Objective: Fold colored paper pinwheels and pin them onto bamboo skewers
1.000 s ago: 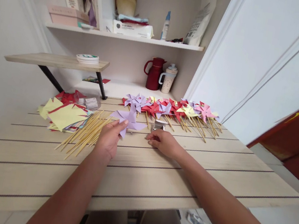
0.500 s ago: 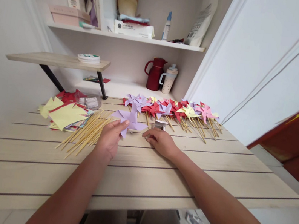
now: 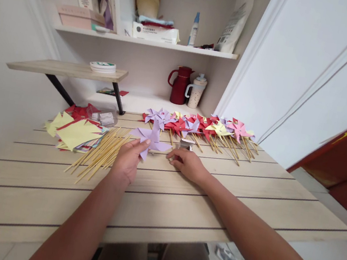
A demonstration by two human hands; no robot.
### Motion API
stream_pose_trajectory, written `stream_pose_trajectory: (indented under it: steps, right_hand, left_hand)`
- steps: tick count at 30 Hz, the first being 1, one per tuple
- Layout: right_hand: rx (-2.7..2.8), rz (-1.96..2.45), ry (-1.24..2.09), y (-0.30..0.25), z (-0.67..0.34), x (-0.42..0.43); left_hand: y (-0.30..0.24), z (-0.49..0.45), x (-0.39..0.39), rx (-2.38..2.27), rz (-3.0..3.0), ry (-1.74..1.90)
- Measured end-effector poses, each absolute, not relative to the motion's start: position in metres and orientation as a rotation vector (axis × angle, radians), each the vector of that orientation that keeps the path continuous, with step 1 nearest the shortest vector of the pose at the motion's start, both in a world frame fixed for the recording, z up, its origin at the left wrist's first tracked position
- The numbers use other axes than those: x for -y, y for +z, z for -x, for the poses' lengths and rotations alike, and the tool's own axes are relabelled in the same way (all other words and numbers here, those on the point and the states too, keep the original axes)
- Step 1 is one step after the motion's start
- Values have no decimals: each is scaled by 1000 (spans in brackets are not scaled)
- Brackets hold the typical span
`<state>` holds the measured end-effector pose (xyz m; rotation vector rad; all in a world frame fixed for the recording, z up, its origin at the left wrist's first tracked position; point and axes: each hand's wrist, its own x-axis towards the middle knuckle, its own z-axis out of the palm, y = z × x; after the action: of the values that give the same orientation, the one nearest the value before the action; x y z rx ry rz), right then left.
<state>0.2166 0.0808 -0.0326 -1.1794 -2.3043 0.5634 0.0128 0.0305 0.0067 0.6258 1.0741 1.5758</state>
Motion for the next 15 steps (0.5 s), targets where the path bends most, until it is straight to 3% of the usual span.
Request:
stream_pose_trajectory:
  steps: [15]
  right_hand:
    - [2288, 1180, 614, -31, -216, -80]
  left_hand:
    - [8, -14, -30, -1057, -599, 1575]
